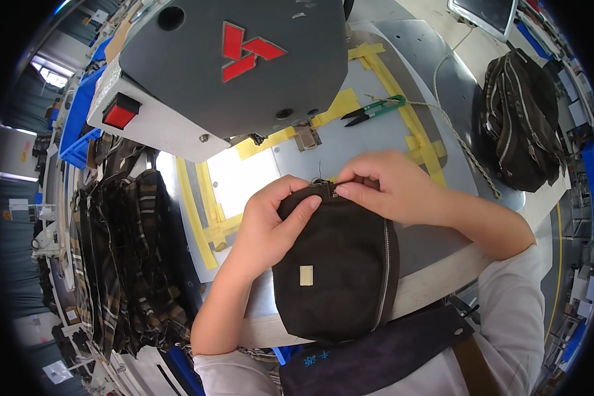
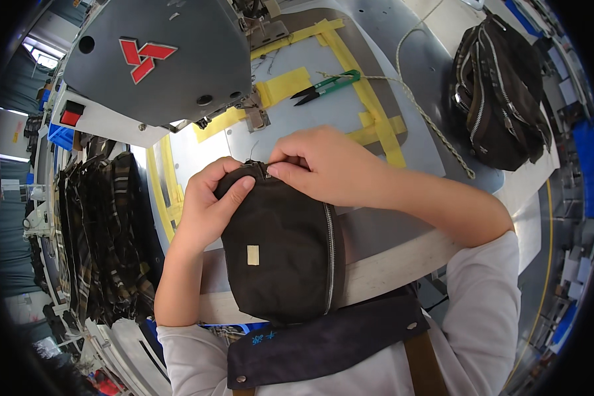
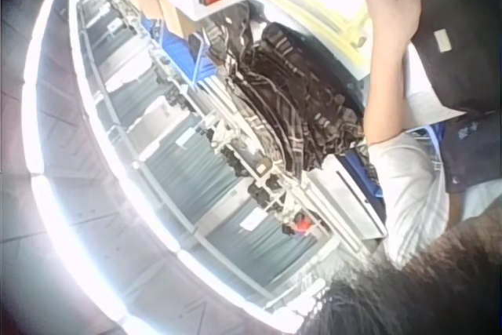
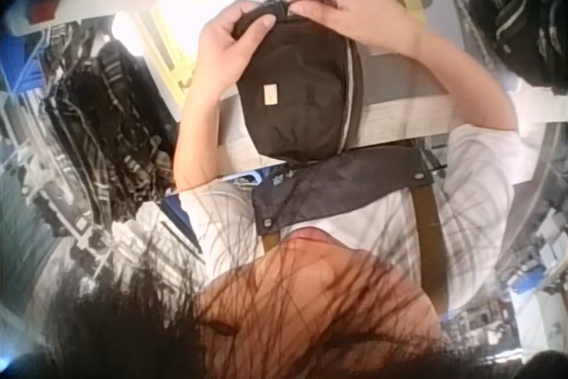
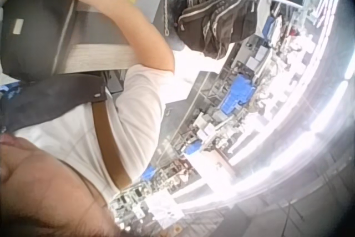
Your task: The person sews a black bag using a sewing machine, aligning the zipper and fabric under the needle. They repeatedly adjust the bag's position and feed it through the machine to stitch the zipper seam. The person also trims threads and inspects the stitching along the zipper line.
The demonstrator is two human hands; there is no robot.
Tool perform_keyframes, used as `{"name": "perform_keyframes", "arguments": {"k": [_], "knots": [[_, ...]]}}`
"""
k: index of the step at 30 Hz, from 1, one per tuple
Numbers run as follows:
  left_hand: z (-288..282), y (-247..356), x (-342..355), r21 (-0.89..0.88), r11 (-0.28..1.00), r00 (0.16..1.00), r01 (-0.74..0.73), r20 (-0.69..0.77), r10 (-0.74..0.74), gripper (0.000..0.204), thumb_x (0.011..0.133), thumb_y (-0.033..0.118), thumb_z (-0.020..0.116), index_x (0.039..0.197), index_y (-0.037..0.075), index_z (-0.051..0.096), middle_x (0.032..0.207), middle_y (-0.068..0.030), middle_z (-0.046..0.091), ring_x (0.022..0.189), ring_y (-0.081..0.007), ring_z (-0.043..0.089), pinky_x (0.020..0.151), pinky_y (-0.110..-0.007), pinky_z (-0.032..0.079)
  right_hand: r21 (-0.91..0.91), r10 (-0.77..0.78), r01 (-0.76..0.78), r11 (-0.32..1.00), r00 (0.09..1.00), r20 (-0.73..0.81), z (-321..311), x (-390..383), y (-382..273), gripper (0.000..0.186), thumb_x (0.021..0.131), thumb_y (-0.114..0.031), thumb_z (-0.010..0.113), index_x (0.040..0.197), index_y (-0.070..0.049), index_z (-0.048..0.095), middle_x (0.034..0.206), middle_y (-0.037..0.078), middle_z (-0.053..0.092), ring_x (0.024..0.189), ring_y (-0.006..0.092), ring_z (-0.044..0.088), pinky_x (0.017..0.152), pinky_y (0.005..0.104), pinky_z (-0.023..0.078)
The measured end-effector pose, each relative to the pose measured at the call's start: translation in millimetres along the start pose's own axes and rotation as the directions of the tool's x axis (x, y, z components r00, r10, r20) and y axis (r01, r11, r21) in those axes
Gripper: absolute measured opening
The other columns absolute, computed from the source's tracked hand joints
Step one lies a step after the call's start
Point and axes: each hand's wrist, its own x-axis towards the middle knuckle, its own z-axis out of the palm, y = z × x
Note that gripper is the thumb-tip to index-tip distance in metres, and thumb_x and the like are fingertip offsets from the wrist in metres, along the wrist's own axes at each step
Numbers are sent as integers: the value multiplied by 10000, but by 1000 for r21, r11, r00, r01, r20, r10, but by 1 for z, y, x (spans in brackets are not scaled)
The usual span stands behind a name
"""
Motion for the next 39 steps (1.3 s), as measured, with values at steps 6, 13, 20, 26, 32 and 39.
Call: {"name": "perform_keyframes", "arguments": {"k": [6,13,20,26,32,39], "knots": [[3,4,0,7,1000,999,-28,-39,28,102,890,85,680,916,21,605,796,38,596,725,-30,496,658,-201,431,41,-86,90,995,993,-78,-4,3,-2,146,883,-148,657,911,-5,661,715,83,630,613,150,559,577,302,442],[11,-11,-1,-96,994,997,-58,-61,52,152,860,91,692,959,13,607,819,-17,609,754,-71,528,696,-227,452,2,-100,100,995,994,-44,1,0,3,114,892,-122,649,909,-10,657,759,64,603,702,157,557,613,290,437],[13,-14,1,-237,971,996,-34,72,52,191,822,51,672,975,18,563,893,-15,581,846,-77,516,783,-243,437,-27,-214,214,977,976,-38,8,2,12,145,874,-169,664,897,-26,664,762,106,637,659,234,584,605,342,453],[13,-21,3,-329,942,978,71,208,-1,178,786,67,619,918,37,505,838,18,507,787,-70,447,714,-228,386,80,-173,173,982,985,1,8,2,11,116,840,-149,704,902,-54,682,802,70,629,756,235,591,671,338,453],[16,-23,4,-401,914,977,65,211,23,177,791,108,608,891,49,474,797,36,450,735,-63,394,671,-230,351,26,-221,222,975,974,-41,8,2,8,95,826,-140,716,873,-63,684,804,72,621,770,239,585,687,341,450],[19,-27,6,-306,950,987,60,163,-10,161,788,45,617,906,38,508,839,22,521,790,-64,466,725,-230,390,-69,-380,375,925,920,-94,20,4,20,108,831,-118,689,895,-52,634,823,75,599,788,275,573,728,364,440]]}}
